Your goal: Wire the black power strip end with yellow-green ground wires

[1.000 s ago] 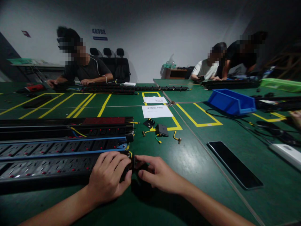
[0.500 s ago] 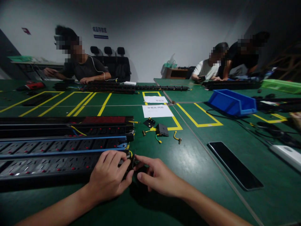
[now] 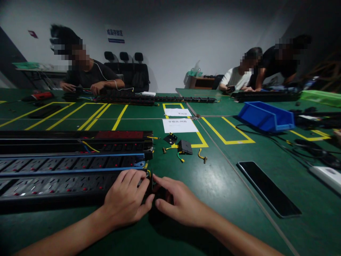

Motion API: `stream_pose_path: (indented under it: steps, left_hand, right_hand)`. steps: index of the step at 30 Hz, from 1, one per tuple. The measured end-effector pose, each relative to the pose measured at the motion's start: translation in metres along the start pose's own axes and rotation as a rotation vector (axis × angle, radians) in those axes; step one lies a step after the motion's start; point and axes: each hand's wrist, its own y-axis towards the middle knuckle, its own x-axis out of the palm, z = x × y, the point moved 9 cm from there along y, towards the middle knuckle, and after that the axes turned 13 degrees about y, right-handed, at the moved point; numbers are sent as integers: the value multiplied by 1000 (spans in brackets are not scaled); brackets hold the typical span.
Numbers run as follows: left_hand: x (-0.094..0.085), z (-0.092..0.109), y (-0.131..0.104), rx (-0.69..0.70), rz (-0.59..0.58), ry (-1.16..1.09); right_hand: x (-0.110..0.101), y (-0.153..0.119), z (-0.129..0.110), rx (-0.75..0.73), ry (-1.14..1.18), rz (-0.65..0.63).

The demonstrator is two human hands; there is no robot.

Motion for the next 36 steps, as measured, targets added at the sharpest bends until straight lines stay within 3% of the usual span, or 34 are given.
stream_pose_path:
  steps: [36]
  left_hand:
    - [0, -3, -1, -35, 2, -17]
  right_hand:
    - [-1, 0, 11, 85, 78, 59]
